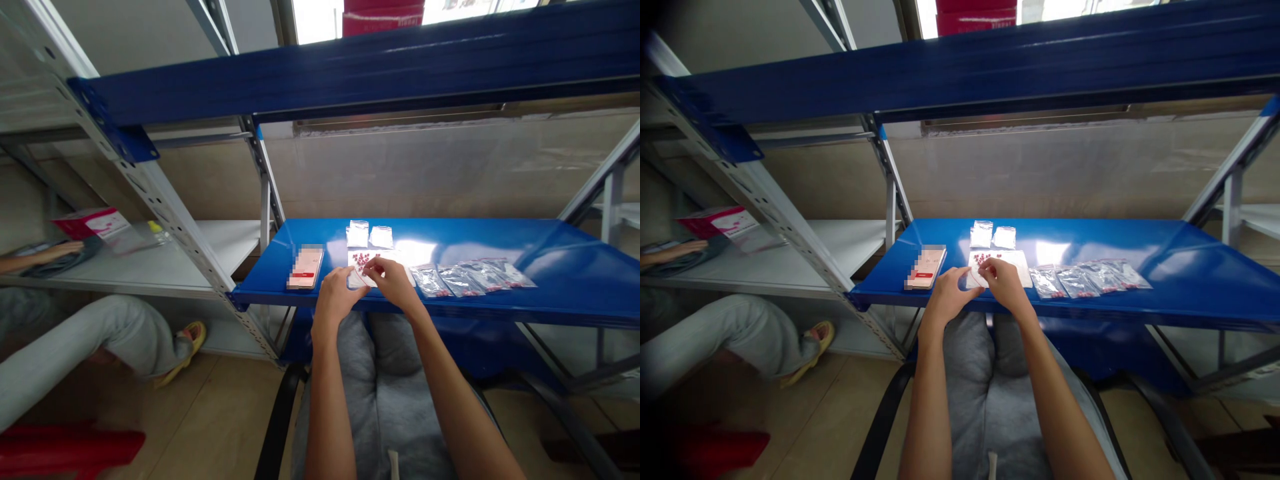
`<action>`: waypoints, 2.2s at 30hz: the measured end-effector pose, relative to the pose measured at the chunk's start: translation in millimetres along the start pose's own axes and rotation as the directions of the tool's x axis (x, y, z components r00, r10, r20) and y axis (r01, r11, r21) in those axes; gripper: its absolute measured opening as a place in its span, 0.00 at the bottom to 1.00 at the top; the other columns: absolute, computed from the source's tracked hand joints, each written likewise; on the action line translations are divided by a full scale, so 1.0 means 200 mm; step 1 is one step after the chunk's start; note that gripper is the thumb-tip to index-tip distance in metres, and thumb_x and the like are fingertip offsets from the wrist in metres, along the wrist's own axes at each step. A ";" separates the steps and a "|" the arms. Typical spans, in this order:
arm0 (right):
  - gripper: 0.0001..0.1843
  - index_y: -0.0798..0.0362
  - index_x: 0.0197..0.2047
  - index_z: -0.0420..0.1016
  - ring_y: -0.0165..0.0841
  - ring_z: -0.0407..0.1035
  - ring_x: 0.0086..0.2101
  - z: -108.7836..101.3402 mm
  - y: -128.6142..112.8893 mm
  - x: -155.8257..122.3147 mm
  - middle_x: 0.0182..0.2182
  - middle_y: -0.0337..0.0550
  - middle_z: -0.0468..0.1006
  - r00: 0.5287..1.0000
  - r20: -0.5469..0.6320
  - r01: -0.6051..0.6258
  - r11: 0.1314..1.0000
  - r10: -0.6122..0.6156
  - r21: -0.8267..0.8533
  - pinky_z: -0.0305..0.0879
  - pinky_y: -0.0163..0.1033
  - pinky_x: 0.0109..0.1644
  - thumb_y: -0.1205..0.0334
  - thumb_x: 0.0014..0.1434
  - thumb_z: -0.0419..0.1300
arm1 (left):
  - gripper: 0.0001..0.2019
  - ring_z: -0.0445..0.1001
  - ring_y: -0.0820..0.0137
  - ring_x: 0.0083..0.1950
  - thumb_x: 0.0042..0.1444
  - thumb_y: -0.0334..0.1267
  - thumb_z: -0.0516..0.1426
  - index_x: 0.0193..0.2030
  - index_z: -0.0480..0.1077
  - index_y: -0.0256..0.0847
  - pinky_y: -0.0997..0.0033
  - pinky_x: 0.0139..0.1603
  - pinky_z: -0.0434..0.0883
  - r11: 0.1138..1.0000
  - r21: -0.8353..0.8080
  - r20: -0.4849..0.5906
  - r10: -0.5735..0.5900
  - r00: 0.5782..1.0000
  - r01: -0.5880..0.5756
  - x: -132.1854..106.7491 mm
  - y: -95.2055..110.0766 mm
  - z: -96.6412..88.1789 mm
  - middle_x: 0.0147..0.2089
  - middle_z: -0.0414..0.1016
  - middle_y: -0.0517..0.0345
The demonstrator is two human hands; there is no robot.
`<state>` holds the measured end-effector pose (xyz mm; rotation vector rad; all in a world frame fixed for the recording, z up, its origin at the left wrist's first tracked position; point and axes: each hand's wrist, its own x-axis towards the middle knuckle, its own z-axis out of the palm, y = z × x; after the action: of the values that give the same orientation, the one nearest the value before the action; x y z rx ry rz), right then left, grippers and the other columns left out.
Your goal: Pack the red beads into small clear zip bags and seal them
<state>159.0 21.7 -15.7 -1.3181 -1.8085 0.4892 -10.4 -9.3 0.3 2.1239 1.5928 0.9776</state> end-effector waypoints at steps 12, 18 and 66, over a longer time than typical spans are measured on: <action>0.08 0.53 0.37 0.79 0.35 0.70 0.33 0.09 0.07 0.01 0.33 0.45 0.78 0.993 -0.105 -0.060 0.990 0.047 -0.128 0.63 0.40 0.43 0.69 0.59 0.59 | 0.24 0.78 0.60 0.49 0.54 0.43 0.68 0.58 0.76 0.40 0.62 0.55 0.73 0.996 -0.092 -0.028 -0.001 1.000 -0.002 0.00 -0.03 -0.02 0.48 0.81 0.50; 0.07 0.53 0.40 0.79 0.39 0.71 0.40 0.15 0.07 0.00 0.40 0.50 0.77 0.989 -0.097 -0.136 0.951 0.113 -0.277 0.62 0.40 0.43 0.67 0.64 0.59 | 0.24 0.78 0.58 0.51 0.55 0.42 0.68 0.58 0.76 0.39 0.60 0.57 0.73 0.997 -0.071 -0.011 -0.019 1.000 0.018 -0.01 -0.03 -0.03 0.49 0.80 0.48; 0.13 0.56 0.46 0.76 0.36 0.71 0.35 0.01 0.18 -0.07 0.33 0.44 0.79 0.983 -0.114 -0.174 0.925 0.143 -0.338 0.61 0.38 0.44 0.71 0.58 0.60 | 0.25 0.79 0.60 0.51 0.55 0.44 0.68 0.58 0.75 0.37 0.61 0.56 0.73 0.999 -0.033 -0.024 -0.012 1.000 0.011 0.00 -0.04 0.00 0.50 0.81 0.48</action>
<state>180.8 23.3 -48.0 -1.7098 -1.7771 0.1950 -16.5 -7.0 -5.7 2.0865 1.5882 1.0223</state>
